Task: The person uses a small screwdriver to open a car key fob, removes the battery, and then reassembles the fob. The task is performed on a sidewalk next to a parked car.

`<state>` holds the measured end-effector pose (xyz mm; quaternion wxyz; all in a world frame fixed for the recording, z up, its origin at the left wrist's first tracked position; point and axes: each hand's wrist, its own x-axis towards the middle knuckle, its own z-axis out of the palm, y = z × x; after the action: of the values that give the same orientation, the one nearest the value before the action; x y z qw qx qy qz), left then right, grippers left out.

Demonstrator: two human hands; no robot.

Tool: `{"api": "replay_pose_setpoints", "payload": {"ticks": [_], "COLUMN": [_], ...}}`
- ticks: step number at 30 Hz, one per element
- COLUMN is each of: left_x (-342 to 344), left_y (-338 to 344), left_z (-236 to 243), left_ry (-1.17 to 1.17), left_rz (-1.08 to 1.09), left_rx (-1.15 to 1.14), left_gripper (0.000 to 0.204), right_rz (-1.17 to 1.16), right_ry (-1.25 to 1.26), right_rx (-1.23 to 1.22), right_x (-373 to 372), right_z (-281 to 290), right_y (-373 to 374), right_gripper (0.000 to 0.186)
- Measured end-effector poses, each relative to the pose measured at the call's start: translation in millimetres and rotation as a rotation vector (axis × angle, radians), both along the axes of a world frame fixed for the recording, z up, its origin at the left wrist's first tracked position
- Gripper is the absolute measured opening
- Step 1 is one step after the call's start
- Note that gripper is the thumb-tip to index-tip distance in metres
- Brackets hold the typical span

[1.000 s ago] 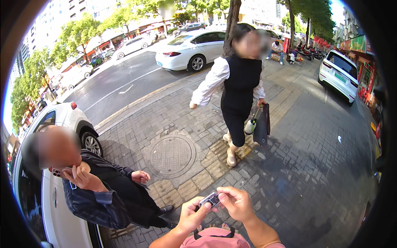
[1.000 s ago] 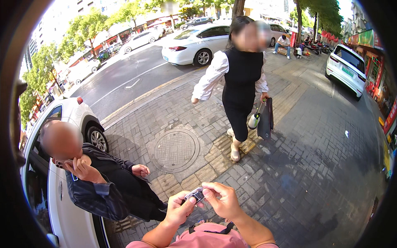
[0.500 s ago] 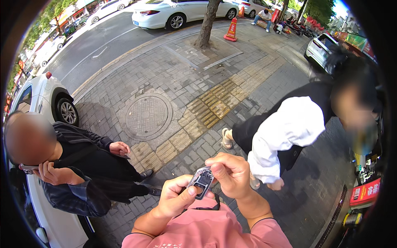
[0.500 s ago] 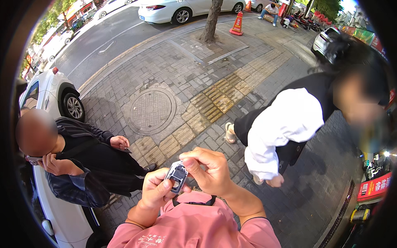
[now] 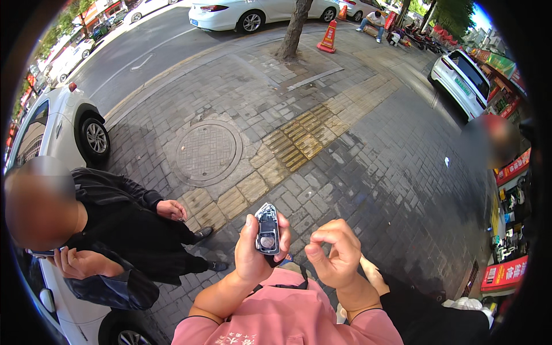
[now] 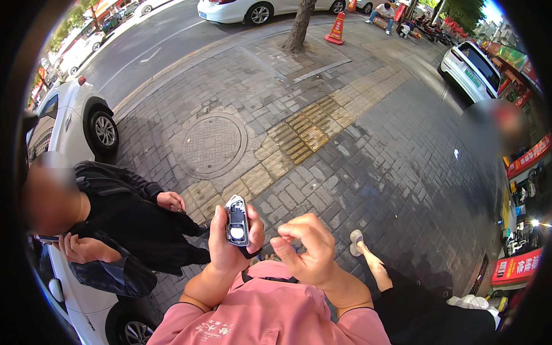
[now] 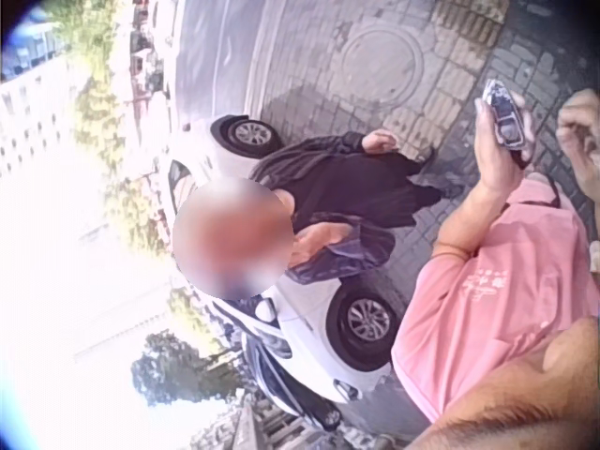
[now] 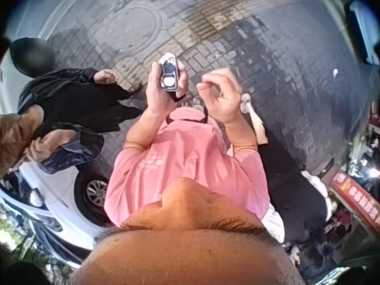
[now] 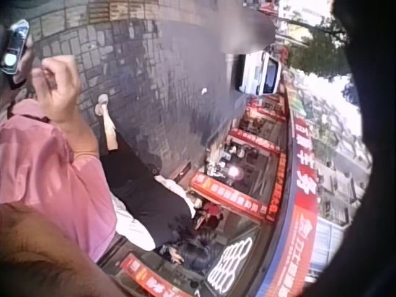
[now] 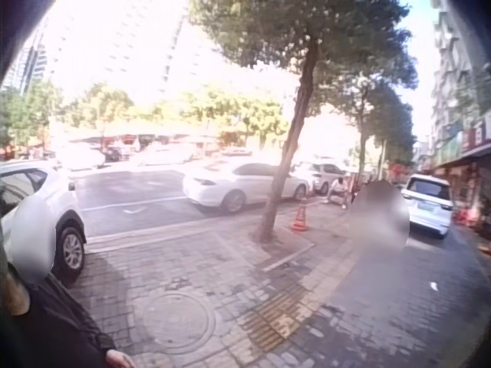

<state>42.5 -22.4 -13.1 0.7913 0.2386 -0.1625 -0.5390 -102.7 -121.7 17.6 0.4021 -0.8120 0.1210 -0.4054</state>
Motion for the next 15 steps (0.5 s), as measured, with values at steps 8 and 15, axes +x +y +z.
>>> {"api": "replay_pose_setpoints", "payload": {"ticks": [8, 15], "left_x": [2, 11], "left_y": [-42, -65], "left_z": [51, 60], "left_ry": [0.077, 0.020], "left_rz": [0.134, 0.076], "left_rx": [-0.056, -0.124], "left_gripper": [0.064, 0.064], "right_rz": [-0.122, -0.127], "right_ry": [0.026, 0.123], "right_rx": [-0.027, -0.081], "right_x": [25, 19], "right_z": [0, 20], "right_y": [6, -12], "right_gripper": [0.045, 0.025]}}
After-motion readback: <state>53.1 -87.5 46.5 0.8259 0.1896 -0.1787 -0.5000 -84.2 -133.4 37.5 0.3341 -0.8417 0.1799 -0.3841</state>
